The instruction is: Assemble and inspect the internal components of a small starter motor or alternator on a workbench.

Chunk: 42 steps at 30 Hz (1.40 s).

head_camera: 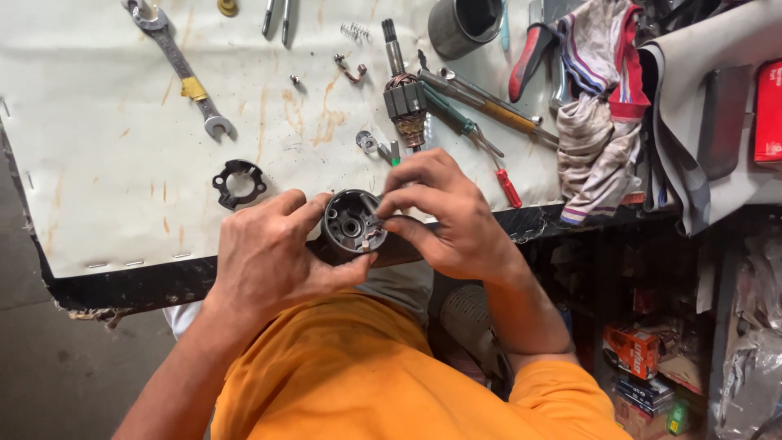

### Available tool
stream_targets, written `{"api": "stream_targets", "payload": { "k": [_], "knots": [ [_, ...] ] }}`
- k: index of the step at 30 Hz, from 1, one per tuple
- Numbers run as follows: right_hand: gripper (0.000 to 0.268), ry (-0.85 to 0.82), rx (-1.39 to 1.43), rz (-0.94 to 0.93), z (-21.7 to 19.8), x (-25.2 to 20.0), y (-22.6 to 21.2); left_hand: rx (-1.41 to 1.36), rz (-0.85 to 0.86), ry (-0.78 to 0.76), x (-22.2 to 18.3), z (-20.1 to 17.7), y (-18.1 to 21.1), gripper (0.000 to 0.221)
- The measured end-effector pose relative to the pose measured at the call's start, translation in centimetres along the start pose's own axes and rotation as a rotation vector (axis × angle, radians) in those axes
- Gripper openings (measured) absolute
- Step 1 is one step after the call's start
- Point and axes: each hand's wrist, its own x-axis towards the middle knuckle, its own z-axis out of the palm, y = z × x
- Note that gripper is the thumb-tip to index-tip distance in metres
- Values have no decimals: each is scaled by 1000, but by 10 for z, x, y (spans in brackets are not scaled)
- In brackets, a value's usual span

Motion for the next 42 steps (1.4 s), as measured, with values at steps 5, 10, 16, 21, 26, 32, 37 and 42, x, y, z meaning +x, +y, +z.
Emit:
{"api": "stream_targets", "payload": {
  "k": [5,10,16,21,26,32,37,42],
  "knots": [
    [17,-144,-47,24,8,14,1,-2,24,30,-2,4,-4,72],
    [14,-206,-8,28,12,21,3,-6,5,-16,-1,3,-7,72],
    [17,-233,17,12,14,24,5,-23,19,10,-1,4,-10,71],
    [16,-248,-37,32,19,25,7,-4,26,-14,-1,4,-10,72],
    [18,-215,-117,-52,23,29,8,-4,74,-20,-2,5,-13,71],
    [24,-160,-173,-224,23,32,15,-8,97,-14,-4,7,-17,79],
    [26,-180,-75,-280,23,31,21,-1,110,10,-5,7,-16,79],
    [26,-168,-48,-217,22,35,18,21,105,-2,-4,7,-14,70]
  ]
}}
